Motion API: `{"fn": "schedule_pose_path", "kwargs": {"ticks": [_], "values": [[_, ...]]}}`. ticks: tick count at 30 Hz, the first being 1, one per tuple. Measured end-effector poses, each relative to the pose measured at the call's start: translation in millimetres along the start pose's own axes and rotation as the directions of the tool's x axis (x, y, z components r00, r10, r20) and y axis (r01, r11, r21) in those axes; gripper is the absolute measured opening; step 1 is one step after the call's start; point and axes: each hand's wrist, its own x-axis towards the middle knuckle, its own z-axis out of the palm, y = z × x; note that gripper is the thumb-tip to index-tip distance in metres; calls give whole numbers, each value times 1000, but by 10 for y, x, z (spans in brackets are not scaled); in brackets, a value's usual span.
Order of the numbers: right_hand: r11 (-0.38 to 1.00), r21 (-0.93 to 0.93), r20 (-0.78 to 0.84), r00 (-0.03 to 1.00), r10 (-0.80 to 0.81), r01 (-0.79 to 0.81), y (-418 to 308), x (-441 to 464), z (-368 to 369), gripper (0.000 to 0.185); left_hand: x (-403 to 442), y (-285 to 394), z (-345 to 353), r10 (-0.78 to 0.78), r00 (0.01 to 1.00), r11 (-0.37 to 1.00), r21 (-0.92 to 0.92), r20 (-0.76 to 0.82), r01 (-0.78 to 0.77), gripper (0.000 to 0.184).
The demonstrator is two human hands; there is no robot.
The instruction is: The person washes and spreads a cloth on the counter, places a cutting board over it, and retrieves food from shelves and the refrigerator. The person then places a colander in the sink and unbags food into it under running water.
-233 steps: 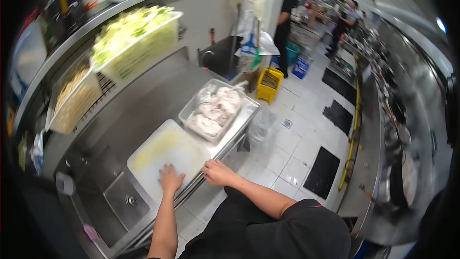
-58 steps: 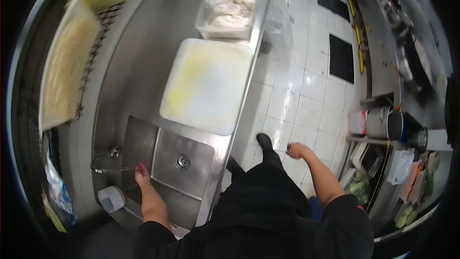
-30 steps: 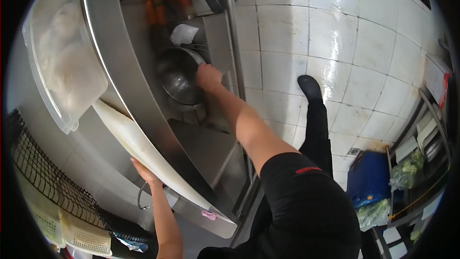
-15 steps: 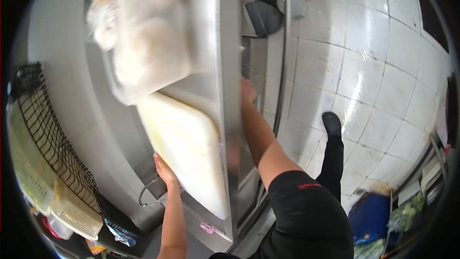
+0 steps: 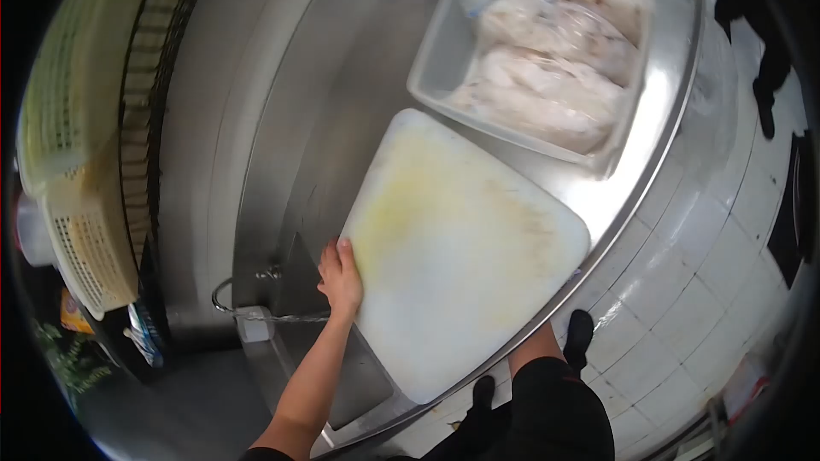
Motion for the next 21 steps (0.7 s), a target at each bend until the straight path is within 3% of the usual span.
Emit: {"fn": "schedule_pose_path", "kwargs": {"ticks": [2,4,5,7,8,10,11,12,13,14,17,18,19,20,21], "values": [[993,120,-40,999,9,-4,40,-74,-38,22,15,-37,4,1,1000,1000,-3,-16,-1,69],[929,369,-75,996,46,-15,124,-216,-155,22,33,-65,-3,38,999,999,17,-39,-37,65],[825,564,-54,996,77,-33,197,-318,-254,23,36,-81,-10,-5,999,1000,-24,-38,4,65],[465,882,27,994,106,-73,309,-590,-646,23,46,-119,-67,46,998,999,-4,-40,-46,62],[294,951,76,993,91,-99,396,-758,-940,23,36,-182,-89,7,999,999,-48,-43,-9,62],[112,988,100,994,31,-103,491,-1084,-1552,24,92,-298,-77,80,994,982,-166,-81,-92,53],[134,987,86,996,3,-86,605,-1239,-1907,24,131,-408,-5,53,994,973,-217,-97,-73,53],[183,981,70,997,-21,-65,679,-1459,-2252,24,155,-576,118,65,988,868,-481,-138,-124,47],[461,885,69,998,3,-63,704,-1709,-2679,23,220,-712,189,66,979,691,-699,-193,-185,42],[464,886,37,998,-51,-9,1070,-1856,-2969,32,238,-827,180,12,932,618,-730,-362,-292,29],[590,807,-79,995,65,26,1717,-2668,-3988,37,537,-1919,155,-197,925,597,-788,-325,-150,20],[583,806,-152,988,38,101,1957,-2940,-4288,32,742,-2419,139,-327,938,295,-955,-111,-10,17],[618,776,-241,965,107,125,1679,-3483,-4537,33,949,-2972,111,-380,915,-44,-991,131,124,14],[748,646,-333,938,100,150,1781,-3768,-4838,34,1101,-3497,69,-347,922,-69,-985,173,159,16],[755,641,-348,929,125,139,2131,-3890,-5171,25,1253,-3871,24,-308,928,-90,-977,210,191,17]]}}
